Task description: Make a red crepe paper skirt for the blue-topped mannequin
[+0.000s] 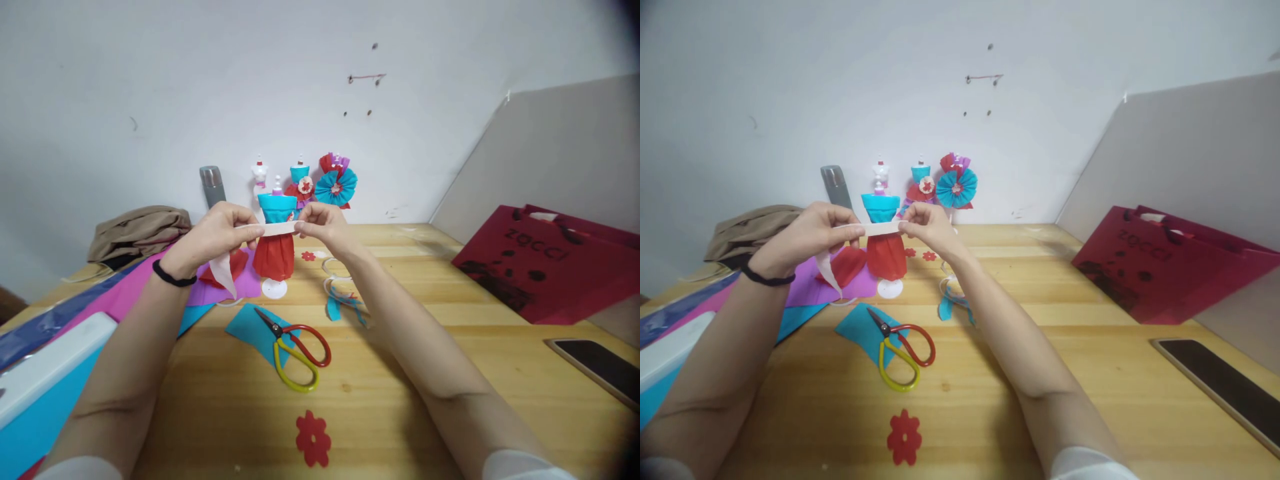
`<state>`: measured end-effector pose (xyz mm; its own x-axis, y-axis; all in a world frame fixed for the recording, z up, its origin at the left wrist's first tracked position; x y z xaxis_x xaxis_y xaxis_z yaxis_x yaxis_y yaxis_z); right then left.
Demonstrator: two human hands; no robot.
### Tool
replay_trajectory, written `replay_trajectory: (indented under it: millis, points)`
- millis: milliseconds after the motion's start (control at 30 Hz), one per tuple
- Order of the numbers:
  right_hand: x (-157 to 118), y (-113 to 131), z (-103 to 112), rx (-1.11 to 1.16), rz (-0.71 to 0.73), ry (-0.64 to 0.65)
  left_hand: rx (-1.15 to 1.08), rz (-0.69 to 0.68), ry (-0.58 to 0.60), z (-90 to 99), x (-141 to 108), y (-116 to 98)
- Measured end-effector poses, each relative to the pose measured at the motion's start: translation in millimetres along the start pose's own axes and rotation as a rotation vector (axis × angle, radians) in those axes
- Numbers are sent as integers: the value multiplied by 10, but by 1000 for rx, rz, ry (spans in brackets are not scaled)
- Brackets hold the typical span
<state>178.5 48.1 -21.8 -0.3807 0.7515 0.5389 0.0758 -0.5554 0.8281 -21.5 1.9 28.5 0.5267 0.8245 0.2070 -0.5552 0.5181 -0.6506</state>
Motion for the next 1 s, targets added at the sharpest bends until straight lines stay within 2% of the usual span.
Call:
replay_trajectory:
  millis: [133, 300, 533, 700, 1000]
  points:
    - [-70, 227, -8, -33, -18, 107, -104, 49, 67, -44, -38, -45]
    - [-159, 431, -54, -97, -81, 254, -182, 47, 88, -87, -71, -81]
    - [-215, 555, -29, -150, -110, 217, -39, -85, 33, -115, -94, -220]
    - [-238, 570, 0, -171, -158, 253, 65, -84, 31, -146, -146, -292]
    - [-250, 600, 11, -153, -169, 257, 110, -103, 74, -173, -120, -249]
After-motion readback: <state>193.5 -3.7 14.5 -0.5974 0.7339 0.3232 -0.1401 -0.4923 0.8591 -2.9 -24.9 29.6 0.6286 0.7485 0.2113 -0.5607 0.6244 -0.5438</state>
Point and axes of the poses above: each hand's wrist, its own x-axis towards the middle knuckle, its own z-axis out of the back of the hand, y = z × x, the point moved 4 cm from there along x, towards the middle knuckle, and after that the axes turned 7 degrees about y, right-handed, at the moved point
